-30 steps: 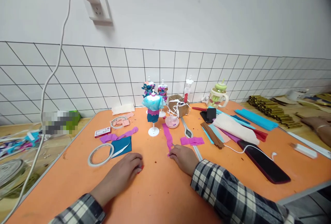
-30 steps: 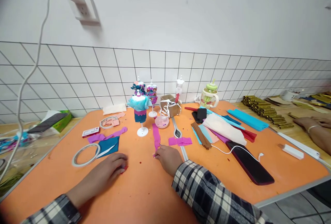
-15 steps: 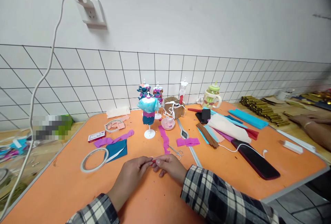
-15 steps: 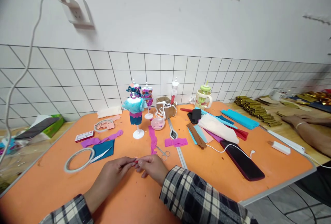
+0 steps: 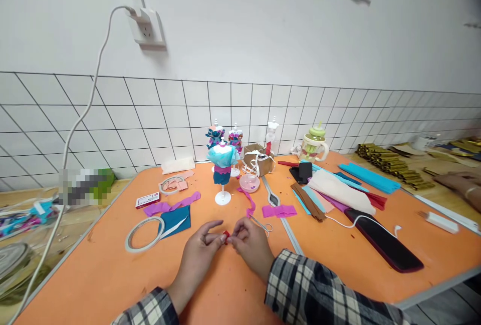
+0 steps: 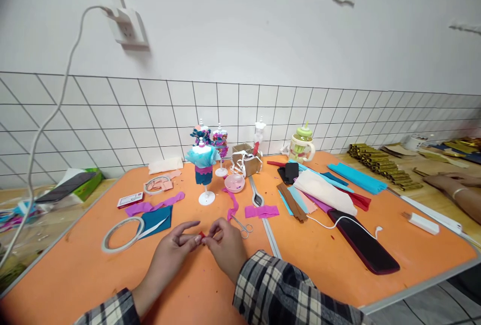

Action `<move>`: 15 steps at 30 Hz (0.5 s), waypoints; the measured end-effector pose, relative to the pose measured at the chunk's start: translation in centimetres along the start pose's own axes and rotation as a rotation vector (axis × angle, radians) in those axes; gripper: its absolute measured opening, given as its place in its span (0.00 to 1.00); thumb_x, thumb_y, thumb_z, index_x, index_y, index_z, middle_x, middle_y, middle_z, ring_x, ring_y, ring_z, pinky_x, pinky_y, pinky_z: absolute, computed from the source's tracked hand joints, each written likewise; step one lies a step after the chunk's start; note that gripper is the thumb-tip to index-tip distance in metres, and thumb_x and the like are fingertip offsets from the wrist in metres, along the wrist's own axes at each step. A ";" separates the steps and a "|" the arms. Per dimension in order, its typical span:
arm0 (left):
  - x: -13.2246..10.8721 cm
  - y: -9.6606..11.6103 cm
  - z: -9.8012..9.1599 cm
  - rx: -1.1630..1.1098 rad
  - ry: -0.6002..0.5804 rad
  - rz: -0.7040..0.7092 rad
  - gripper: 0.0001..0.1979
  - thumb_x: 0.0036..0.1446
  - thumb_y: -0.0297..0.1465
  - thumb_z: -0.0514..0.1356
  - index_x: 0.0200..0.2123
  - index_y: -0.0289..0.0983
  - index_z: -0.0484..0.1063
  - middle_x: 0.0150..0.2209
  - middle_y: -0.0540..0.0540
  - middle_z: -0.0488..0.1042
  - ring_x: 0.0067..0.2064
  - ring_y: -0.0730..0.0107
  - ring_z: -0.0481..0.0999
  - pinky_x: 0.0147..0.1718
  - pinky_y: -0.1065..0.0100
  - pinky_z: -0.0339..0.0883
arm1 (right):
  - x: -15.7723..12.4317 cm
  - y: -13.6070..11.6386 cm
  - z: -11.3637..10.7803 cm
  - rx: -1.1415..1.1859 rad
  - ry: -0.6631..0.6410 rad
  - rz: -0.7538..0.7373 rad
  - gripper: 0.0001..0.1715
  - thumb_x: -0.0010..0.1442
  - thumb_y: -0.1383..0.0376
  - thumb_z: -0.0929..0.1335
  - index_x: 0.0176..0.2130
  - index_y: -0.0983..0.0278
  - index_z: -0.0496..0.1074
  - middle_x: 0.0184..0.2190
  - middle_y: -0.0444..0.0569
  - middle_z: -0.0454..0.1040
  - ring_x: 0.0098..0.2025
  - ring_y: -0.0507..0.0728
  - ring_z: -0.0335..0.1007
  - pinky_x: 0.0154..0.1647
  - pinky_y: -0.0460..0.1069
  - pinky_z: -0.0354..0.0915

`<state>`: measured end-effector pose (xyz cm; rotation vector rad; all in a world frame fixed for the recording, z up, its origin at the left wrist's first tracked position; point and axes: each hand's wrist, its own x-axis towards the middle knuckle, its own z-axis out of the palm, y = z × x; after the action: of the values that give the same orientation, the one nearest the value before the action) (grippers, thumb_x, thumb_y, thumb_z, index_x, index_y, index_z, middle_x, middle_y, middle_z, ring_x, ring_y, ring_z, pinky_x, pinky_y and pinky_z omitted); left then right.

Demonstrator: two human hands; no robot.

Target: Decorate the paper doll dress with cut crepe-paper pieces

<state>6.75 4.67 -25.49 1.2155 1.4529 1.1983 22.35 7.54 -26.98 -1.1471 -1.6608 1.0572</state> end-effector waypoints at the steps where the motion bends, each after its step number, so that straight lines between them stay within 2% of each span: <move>1: -0.1 -0.1 0.0 -0.049 -0.012 -0.023 0.27 0.45 0.39 0.66 0.49 0.34 0.71 0.26 0.45 0.82 0.34 0.59 0.81 0.37 0.63 0.72 | 0.0 -0.1 -0.2 -0.031 0.006 -0.054 0.15 0.51 0.68 0.71 0.42 0.64 0.73 0.36 0.47 0.77 0.26 0.50 0.70 0.30 0.46 0.67; 2: -0.1 -0.2 0.0 -0.104 -0.026 -0.052 0.33 0.45 0.38 0.67 0.54 0.33 0.66 0.25 0.47 0.81 0.33 0.60 0.81 0.37 0.63 0.72 | 0.0 -0.1 -0.3 -0.067 -0.018 -0.140 0.19 0.52 0.68 0.70 0.46 0.63 0.72 0.42 0.49 0.76 0.29 0.51 0.72 0.33 0.47 0.69; 4: -0.4 -0.2 0.0 -0.196 -0.049 -0.108 0.39 0.44 0.36 0.68 0.58 0.32 0.59 0.21 0.50 0.79 0.31 0.61 0.81 0.38 0.62 0.72 | -0.1 -0.2 -0.7 -0.126 -0.158 -0.343 0.21 0.57 0.69 0.68 0.51 0.60 0.72 0.48 0.49 0.75 0.39 0.52 0.75 0.42 0.47 0.69; 6: -0.6 -0.1 -0.3 -0.262 -0.096 -0.158 0.39 0.45 0.35 0.68 0.58 0.31 0.58 0.22 0.49 0.79 0.33 0.60 0.82 0.40 0.60 0.73 | 0.0 0.0 -0.9 -0.202 -0.275 -0.455 0.18 0.61 0.69 0.65 0.50 0.59 0.74 0.46 0.47 0.77 0.45 0.53 0.74 0.48 0.47 0.67; 10: -0.4 0.3 -2.0 -0.362 -0.293 -0.284 0.34 0.47 0.33 0.67 0.57 0.33 0.62 0.42 0.36 0.81 0.44 0.55 0.81 0.48 0.56 0.71 | 0.7 1.0 -1.2 -0.426 -0.232 -0.381 0.14 0.64 0.66 0.64 0.44 0.60 0.78 0.40 0.47 0.80 0.40 0.54 0.76 0.43 0.47 0.67; 12: 0.2 0.3 -3.3 -0.311 -0.205 -0.255 0.30 0.49 0.33 0.66 0.54 0.32 0.65 0.47 0.33 0.79 0.46 0.55 0.80 0.50 0.57 0.71 | 0.8 1.3 -1.2 -0.471 -0.221 -0.368 0.14 0.64 0.66 0.64 0.43 0.59 0.78 0.39 0.48 0.80 0.40 0.55 0.74 0.44 0.49 0.66; 15: 1.4 -0.3 -5.4 -0.213 -0.050 -0.186 0.26 0.49 0.35 0.66 0.51 0.32 0.68 0.49 0.31 0.77 0.48 0.55 0.79 0.51 0.57 0.71 | 0.5 1.2 -1.0 -0.575 -0.251 -0.408 0.14 0.65 0.65 0.63 0.41 0.57 0.79 0.42 0.47 0.79 0.44 0.57 0.70 0.46 0.52 0.62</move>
<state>1.18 5.25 -25.02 0.9378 1.3325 1.1541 23.51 8.45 -27.73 -0.9725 -2.3712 0.4840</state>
